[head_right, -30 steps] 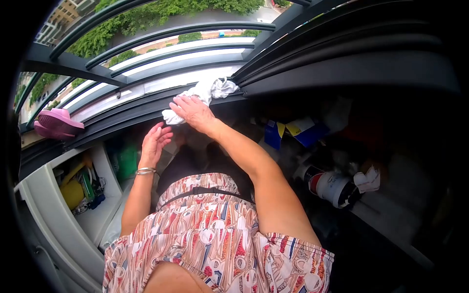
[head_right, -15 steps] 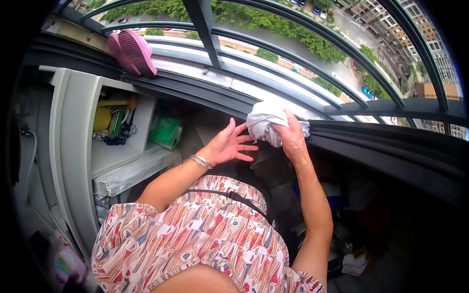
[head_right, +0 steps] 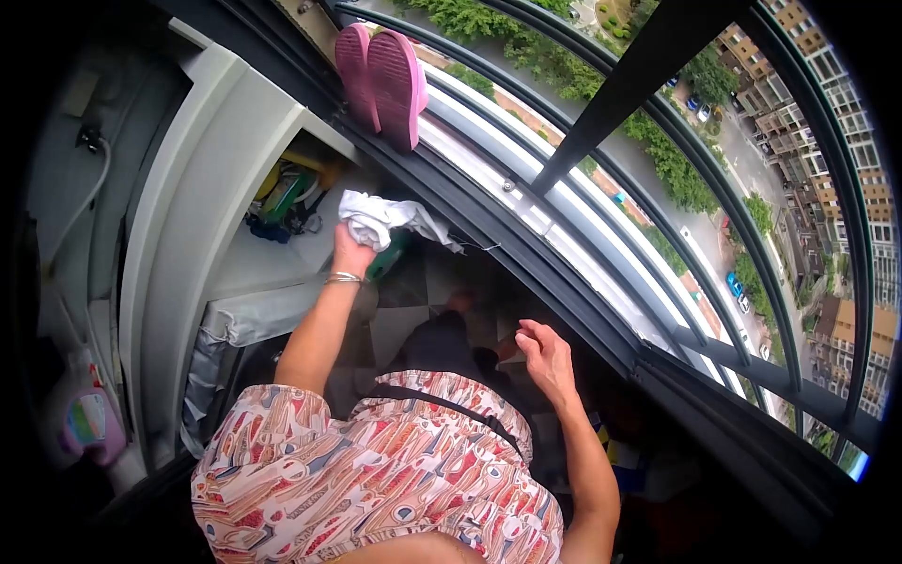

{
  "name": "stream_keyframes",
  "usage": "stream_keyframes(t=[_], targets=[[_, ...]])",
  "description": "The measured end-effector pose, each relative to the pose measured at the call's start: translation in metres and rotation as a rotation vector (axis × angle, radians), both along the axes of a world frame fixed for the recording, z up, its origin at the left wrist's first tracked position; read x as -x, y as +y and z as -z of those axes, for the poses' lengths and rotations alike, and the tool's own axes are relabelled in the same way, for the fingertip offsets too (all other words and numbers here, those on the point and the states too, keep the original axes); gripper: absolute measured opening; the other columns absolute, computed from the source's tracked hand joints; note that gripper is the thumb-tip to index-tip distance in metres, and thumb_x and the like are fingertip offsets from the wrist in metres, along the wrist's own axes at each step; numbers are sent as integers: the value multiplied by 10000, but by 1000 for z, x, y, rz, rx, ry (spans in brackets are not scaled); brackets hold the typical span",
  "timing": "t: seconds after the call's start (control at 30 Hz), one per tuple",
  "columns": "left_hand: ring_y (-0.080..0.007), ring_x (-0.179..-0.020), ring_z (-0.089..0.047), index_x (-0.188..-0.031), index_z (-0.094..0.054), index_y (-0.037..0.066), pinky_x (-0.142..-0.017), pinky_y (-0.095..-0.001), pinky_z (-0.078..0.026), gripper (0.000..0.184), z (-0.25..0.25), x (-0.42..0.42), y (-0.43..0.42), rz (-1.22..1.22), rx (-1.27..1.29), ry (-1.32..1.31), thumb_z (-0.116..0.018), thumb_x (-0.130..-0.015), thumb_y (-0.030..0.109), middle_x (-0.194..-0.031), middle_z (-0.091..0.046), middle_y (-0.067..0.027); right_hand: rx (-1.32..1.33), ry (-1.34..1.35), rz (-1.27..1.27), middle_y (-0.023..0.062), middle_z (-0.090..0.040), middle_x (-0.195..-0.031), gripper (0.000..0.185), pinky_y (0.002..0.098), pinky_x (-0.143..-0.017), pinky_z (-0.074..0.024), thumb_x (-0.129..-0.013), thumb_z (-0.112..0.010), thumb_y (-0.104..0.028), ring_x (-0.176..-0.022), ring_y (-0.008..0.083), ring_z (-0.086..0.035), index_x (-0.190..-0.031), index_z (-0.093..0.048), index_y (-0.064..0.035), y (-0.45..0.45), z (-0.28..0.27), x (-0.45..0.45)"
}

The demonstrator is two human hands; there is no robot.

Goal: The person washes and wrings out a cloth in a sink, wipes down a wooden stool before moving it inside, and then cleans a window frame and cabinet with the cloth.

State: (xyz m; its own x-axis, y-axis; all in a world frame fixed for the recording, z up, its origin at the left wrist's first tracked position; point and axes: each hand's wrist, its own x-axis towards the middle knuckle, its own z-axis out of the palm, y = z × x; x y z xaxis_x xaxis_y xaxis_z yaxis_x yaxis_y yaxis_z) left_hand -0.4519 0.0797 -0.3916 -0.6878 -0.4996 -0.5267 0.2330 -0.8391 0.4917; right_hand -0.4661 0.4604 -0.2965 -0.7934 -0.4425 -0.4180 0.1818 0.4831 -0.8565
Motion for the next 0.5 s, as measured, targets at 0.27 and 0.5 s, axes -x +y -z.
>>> stream_keyframes(t=[0.27,0.5], targets=[[-133,-738,-538,-900,-549,149,-660,-280,-448,424,35,116,-46,-159,153,-343,-338,-937,515,-816,-548,33,-198,33,16,172,-632,-907,247,323,-773,-484,-832,-561,-134,-860,286,-629,-1029,-602,8,7,-1,-17],[-135,-992,-489,-1205,-471,86,-895,-256,-372,492,24,108,16,-165,470,-439,-370,-936,485,-1081,-524,-7,-265,-72,61,179,-637,-931,249,323,-776,-485,-830,-549,-119,-864,281,-632,-1037,-607,6,33,29,-39]])
